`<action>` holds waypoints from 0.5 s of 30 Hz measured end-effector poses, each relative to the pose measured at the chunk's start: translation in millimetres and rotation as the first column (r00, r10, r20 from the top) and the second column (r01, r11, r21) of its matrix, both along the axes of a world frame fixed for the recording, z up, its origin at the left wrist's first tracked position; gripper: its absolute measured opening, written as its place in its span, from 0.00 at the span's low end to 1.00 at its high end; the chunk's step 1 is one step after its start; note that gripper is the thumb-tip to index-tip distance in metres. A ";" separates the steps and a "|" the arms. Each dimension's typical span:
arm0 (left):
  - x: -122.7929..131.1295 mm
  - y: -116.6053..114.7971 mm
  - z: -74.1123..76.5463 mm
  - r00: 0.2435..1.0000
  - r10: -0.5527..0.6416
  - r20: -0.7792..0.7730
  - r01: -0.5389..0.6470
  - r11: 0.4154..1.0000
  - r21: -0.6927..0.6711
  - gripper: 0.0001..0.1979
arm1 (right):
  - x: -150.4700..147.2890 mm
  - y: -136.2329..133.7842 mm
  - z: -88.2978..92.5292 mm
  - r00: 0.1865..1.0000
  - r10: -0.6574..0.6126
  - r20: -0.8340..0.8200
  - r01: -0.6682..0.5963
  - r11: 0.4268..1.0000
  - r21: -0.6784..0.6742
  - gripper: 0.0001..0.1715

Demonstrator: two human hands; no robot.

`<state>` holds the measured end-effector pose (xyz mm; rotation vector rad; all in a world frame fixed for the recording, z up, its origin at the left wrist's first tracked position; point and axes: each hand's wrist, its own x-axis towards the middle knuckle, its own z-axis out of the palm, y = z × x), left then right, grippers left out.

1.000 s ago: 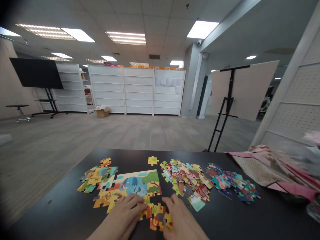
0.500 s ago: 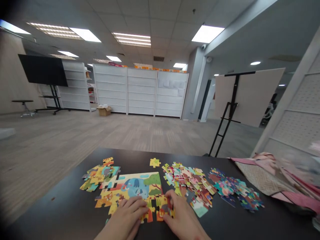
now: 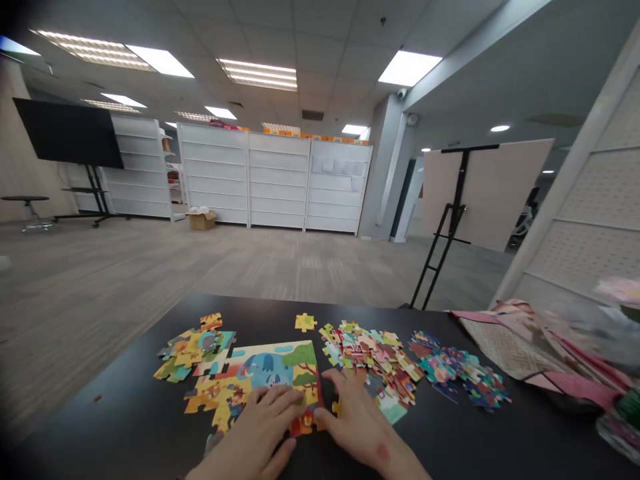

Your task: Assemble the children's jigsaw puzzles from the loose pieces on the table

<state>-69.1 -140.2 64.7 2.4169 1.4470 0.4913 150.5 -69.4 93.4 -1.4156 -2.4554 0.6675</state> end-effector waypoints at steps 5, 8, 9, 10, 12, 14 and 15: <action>1.3 -3.6 -2.5 0.996 0.048 0.072 -0.050 0.998 0.029 0.19 | 14.9 -19.4 -6.4 0.986 0.087 -0.140 -0.097 0.993 -0.063 0.32; 2.1 -1.5 -3.2 0.996 0.058 0.067 -0.059 0.998 0.014 0.21 | 11.6 -28.8 -10.0 0.957 0.234 -0.169 -0.244 0.969 -0.037 0.36; 2.5 -0.4 -3.2 0.996 0.066 0.063 -0.067 0.998 0.014 0.21 | 10.5 -29.7 -12.4 0.954 0.251 -0.165 -0.257 0.966 -0.015 0.36; 2.9 0.6 -3.2 0.995 0.074 0.060 -0.076 0.997 0.019 0.20 | 10.4 -29.5 -15.7 0.957 0.243 -0.155 -0.244 0.970 0.017 0.35; 3.1 2.0 -2.2 0.995 0.080 0.059 -0.083 0.996 0.037 0.19 | 13.7 -27.4 -24.8 0.981 0.154 -0.121 -0.144 0.985 0.091 0.27; 2.3 2.2 0.4 0.996 0.061 0.058 -0.064 0.997 0.043 0.19 | 21.0 -26.3 -35.2 0.997 0.016 -0.081 -0.004 0.989 0.148 0.20; 1.5 1.9 2.3 0.997 0.043 0.058 -0.045 0.998 0.039 0.19 | 25.1 -27.0 -39.5 0.997 -0.038 -0.066 0.048 0.985 0.163 0.19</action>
